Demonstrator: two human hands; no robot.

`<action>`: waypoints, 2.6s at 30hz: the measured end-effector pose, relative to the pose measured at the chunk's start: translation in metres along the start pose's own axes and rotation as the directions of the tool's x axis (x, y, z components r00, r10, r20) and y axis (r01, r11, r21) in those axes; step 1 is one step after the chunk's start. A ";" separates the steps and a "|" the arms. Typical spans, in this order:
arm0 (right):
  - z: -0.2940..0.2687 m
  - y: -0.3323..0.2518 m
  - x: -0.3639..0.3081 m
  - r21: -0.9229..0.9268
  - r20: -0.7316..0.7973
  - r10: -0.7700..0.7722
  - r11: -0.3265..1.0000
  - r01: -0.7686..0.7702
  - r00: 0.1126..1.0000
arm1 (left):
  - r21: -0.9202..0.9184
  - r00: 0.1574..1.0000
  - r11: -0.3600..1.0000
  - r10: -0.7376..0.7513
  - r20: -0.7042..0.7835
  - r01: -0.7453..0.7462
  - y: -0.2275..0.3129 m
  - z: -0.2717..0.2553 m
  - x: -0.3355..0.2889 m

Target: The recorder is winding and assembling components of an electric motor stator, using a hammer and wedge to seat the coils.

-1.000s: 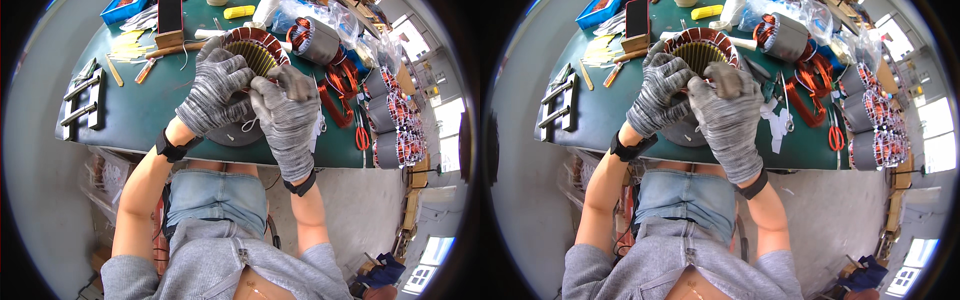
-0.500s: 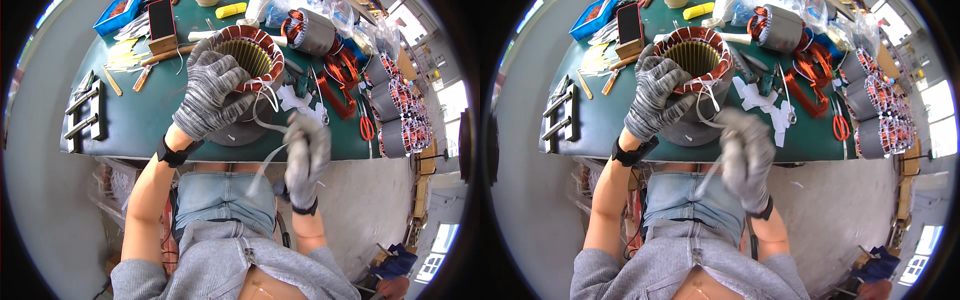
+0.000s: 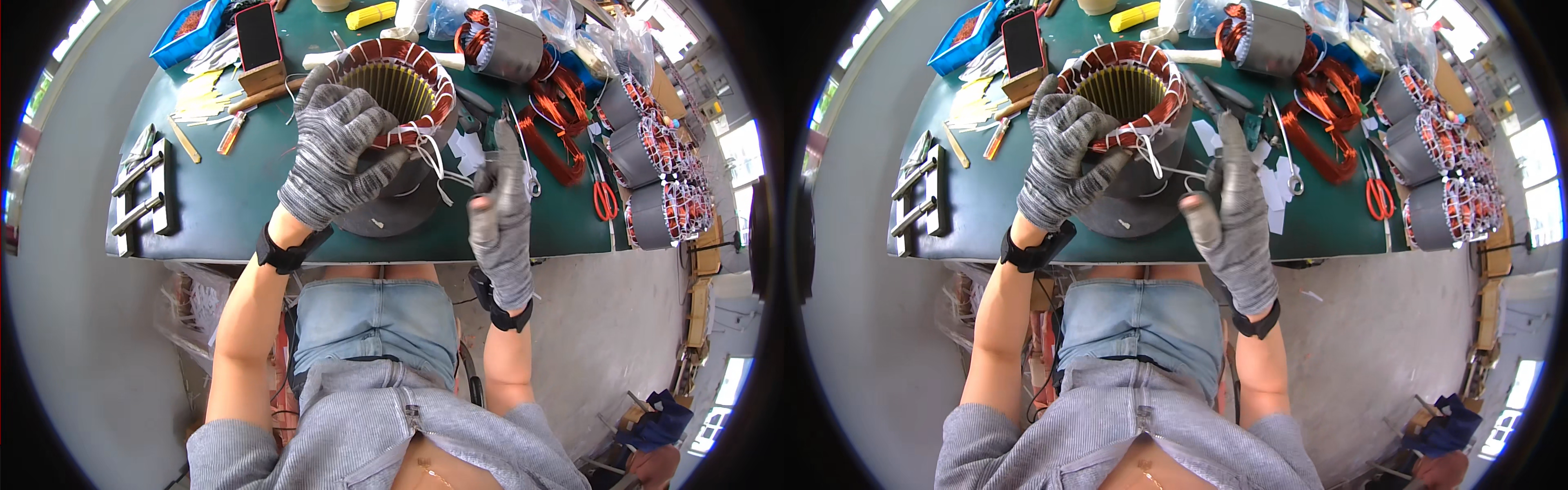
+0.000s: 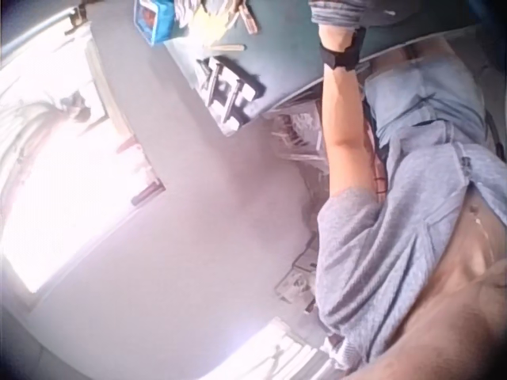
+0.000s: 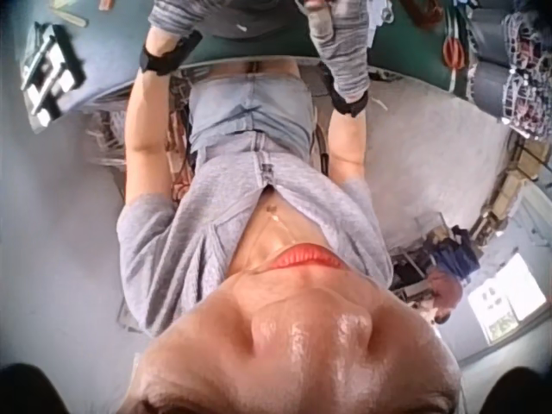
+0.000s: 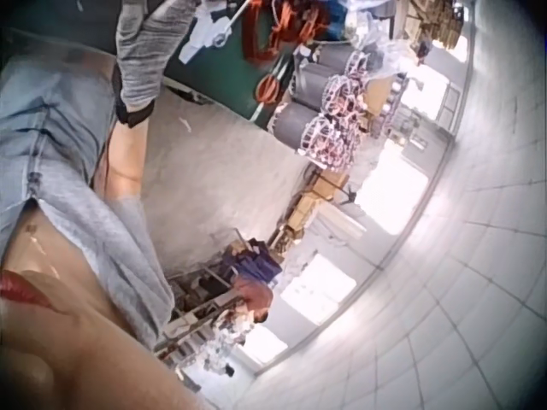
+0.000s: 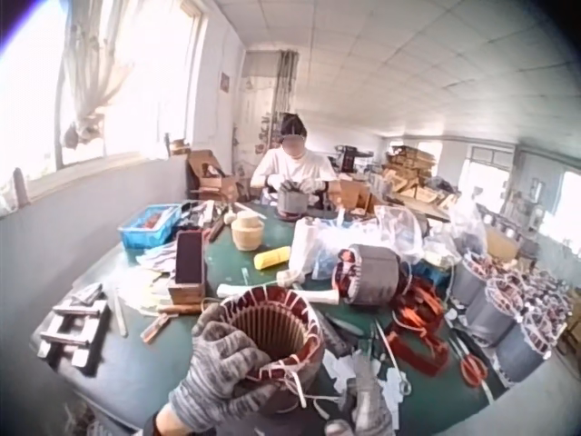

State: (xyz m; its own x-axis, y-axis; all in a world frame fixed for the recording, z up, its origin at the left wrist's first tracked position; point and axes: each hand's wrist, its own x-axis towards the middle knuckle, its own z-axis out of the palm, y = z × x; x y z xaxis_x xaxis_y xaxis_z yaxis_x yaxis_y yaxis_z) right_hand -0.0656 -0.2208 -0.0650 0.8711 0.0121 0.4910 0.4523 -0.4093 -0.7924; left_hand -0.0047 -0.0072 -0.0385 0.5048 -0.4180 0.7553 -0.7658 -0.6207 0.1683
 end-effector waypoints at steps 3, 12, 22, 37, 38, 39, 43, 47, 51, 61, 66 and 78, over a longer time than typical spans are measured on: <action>0.012 0.009 0.012 -0.287 0.070 -0.129 0.947 0.144 0.989 | 0.006 1.000 1.000 -0.014 0.013 0.013 -0.001 -0.001 0.000; -0.019 -0.011 -0.002 0.722 -0.147 0.144 0.692 0.007 0.979 | -0.031 1.000 0.999 0.018 -0.012 -0.019 -0.002 0.005 0.002; -0.173 0.142 -0.272 0.905 -0.425 0.811 0.366 0.217 0.402 | -0.028 0.998 0.999 0.034 -0.049 -0.035 0.001 0.005 0.002; -0.169 0.186 -0.166 -0.154 -0.694 0.316 0.812 -0.562 0.647 | -0.259 0.985 0.965 -0.002 0.170 0.047 -0.016 -0.013 0.002; -0.153 0.134 -0.130 0.212 -0.603 0.633 0.713 -0.668 0.484 | -0.204 0.989 0.979 0.027 0.146 0.004 -0.017 -0.017 -0.001; -0.177 0.156 -0.153 0.247 -0.583 0.638 0.729 -0.638 0.503 | -0.165 0.991 0.985 0.076 0.114 -0.057 -0.015 -0.016 0.004; -0.224 0.192 -0.178 -0.892 -0.262 -0.034 0.390 -0.228 0.965 | -0.117 0.977 0.984 0.151 0.149 -0.135 -0.013 -0.012 0.005; -0.214 0.207 -0.161 -0.587 -0.621 0.136 0.572 -0.573 0.772 | -0.364 0.890 0.836 -0.454 -0.037 0.412 -0.053 -0.044 -0.033; -0.157 0.135 -0.141 -0.479 -0.610 0.091 0.749 -0.458 0.787 | 0.694 0.589 0.491 -0.799 0.119 0.526 -0.139 -0.076 -0.079; 0.003 -0.030 -0.057 0.147 0.377 -0.071 0.989 0.016 0.924 | 0.270 0.426 0.509 -0.849 0.313 0.817 -0.138 -0.076 -0.105; 0.049 -0.057 -0.048 0.297 0.183 -0.058 0.955 0.001 0.981 | -0.172 0.627 0.670 -0.529 0.572 0.722 0.036 -0.091 -0.087; -0.004 0.003 -0.058 0.731 0.115 0.569 0.506 -0.457 0.814 | 0.065 0.815 0.899 0.361 0.453 -0.434 0.017 -0.015 0.049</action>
State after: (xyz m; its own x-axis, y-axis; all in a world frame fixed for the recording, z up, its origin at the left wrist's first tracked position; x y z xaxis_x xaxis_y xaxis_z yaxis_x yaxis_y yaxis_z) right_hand -0.1158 -0.2266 -0.0941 0.9886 -0.1184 -0.0931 -0.0294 0.4547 -0.8902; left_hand 0.0012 -0.0287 0.0111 0.3160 -0.8651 0.3896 -0.8812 -0.4198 -0.2173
